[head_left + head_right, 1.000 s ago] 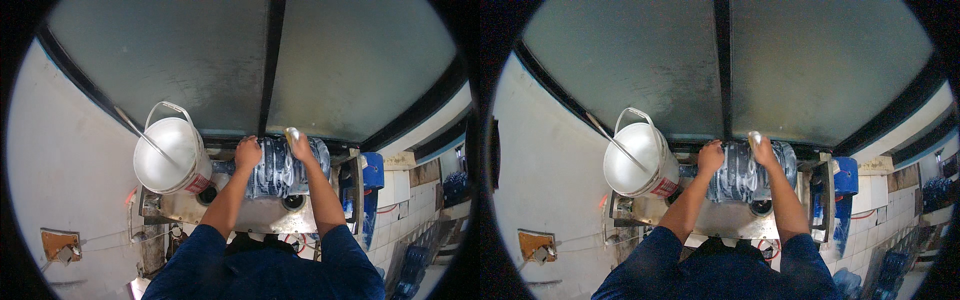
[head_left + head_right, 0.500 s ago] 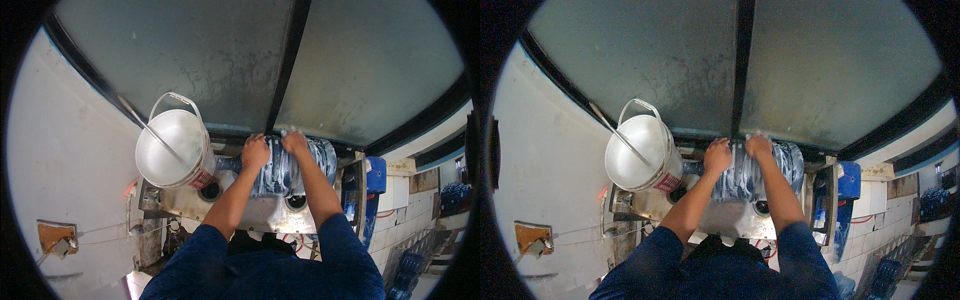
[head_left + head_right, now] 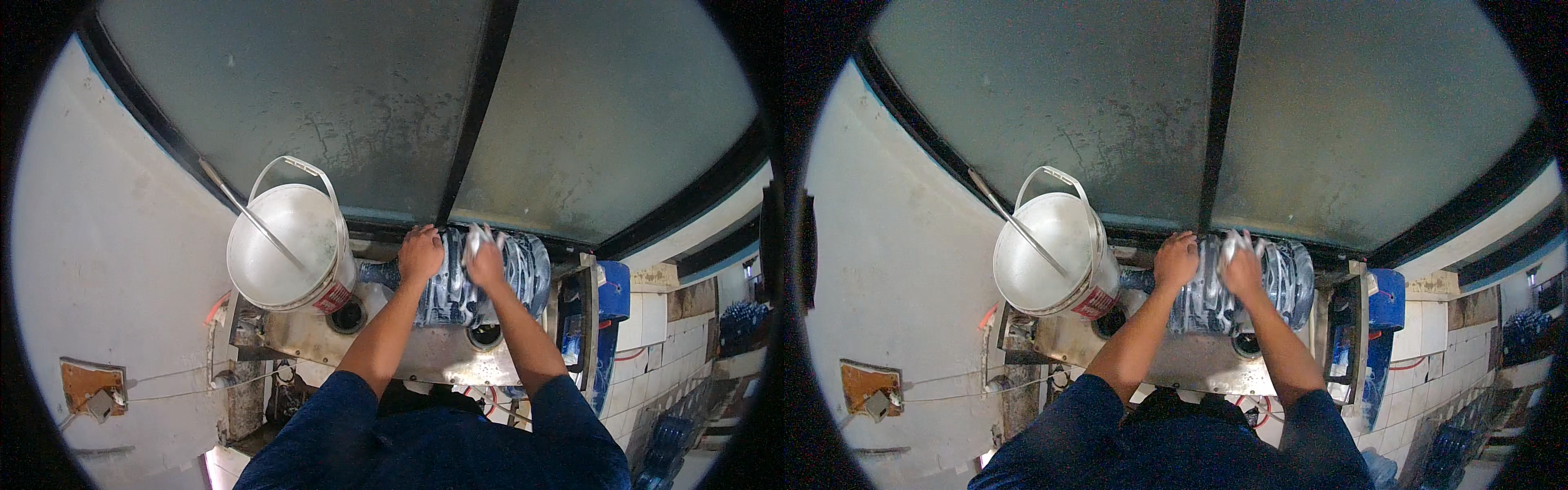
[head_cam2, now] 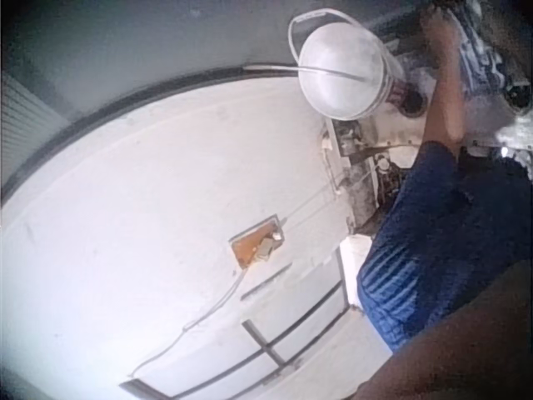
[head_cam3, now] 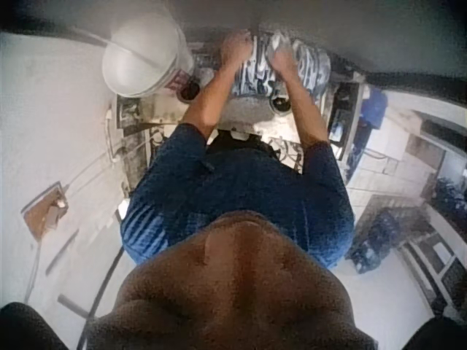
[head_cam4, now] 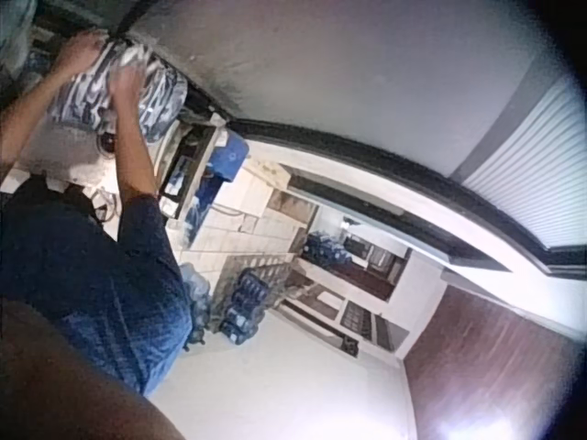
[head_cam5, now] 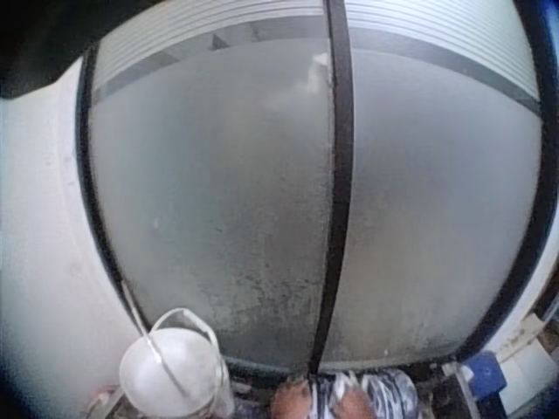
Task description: The person cleans large blue water jugs by hand using a white brush and a yellow sponge. They scrub the exterior and interior of the jugs, rinse them, and place them on a nearby rack.
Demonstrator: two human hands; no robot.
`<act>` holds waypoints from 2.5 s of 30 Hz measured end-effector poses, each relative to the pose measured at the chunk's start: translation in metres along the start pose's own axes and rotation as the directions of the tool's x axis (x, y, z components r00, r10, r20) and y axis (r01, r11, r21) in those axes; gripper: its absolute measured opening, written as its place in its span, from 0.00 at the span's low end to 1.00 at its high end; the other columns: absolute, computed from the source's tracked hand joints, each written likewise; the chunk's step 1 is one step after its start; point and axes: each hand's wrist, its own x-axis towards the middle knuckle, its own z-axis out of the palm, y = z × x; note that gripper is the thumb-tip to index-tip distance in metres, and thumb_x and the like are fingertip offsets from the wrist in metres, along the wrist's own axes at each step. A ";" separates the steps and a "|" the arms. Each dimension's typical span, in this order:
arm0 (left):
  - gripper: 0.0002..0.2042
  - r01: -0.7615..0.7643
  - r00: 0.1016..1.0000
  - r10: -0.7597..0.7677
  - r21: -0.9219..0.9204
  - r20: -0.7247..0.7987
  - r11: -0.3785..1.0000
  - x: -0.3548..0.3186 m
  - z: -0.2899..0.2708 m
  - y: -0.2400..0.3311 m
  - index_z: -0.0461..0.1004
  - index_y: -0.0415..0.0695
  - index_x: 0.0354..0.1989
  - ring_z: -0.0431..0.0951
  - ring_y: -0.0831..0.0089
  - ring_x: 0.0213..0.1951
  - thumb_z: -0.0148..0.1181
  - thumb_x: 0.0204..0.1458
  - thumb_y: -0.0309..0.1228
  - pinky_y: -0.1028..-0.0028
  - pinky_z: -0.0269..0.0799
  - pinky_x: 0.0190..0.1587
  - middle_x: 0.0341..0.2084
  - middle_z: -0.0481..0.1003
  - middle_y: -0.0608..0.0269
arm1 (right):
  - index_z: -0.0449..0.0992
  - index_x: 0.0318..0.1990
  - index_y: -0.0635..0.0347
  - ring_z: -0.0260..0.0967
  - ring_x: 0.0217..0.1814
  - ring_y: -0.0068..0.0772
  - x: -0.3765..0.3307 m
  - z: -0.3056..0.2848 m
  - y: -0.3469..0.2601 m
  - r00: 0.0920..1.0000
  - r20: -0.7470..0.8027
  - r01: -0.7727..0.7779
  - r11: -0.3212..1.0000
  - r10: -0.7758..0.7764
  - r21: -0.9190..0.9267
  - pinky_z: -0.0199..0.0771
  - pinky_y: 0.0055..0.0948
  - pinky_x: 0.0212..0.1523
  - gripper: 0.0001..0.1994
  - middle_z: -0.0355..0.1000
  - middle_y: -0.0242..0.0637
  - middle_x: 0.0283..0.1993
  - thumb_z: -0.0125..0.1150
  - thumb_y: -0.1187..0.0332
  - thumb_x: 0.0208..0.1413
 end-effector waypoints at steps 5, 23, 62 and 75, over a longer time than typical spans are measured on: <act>0.17 0.093 0.994 -0.088 -0.085 0.058 0.992 0.001 -0.010 0.000 0.82 0.44 0.48 0.76 0.50 0.57 0.48 0.61 0.35 0.55 0.71 0.61 0.55 0.78 0.52 | 0.66 0.70 0.61 0.46 0.82 0.56 -0.013 -0.002 -0.061 0.969 0.069 0.233 0.969 -0.238 0.080 0.38 0.65 0.78 0.32 0.55 0.53 0.77 0.57 0.61 0.58; 0.32 0.059 0.994 -0.032 -0.268 0.106 0.962 -0.024 -0.011 -0.022 0.72 0.39 0.64 0.68 0.46 0.66 0.24 0.73 0.48 0.56 0.58 0.71 0.63 0.71 0.44 | 0.73 0.63 0.65 0.57 0.76 0.61 -0.043 0.012 -0.091 0.944 -0.116 0.285 0.939 -0.310 -0.193 0.57 0.60 0.73 0.27 0.66 0.59 0.69 0.54 0.56 0.61; 0.23 -0.063 0.998 0.063 0.000 -0.024 0.998 -0.078 -0.025 -0.005 0.70 0.40 0.66 0.65 0.51 0.69 0.42 0.71 0.40 0.58 0.60 0.70 0.66 0.70 0.53 | 0.77 0.53 0.68 0.69 0.66 0.62 -0.034 -0.021 0.019 0.972 0.231 -0.059 0.994 0.035 0.096 0.68 0.52 0.66 0.21 0.73 0.59 0.62 0.58 0.62 0.57; 0.21 -0.047 0.999 0.047 -0.009 -0.005 0.999 -0.065 -0.024 -0.001 0.70 0.42 0.66 0.66 0.52 0.69 0.45 0.68 0.35 0.60 0.62 0.70 0.66 0.70 0.53 | 0.74 0.62 0.64 0.52 0.79 0.57 -0.092 -0.026 -0.001 0.966 -0.250 0.012 0.977 -0.067 -0.215 0.46 0.62 0.75 0.26 0.59 0.54 0.75 0.54 0.59 0.60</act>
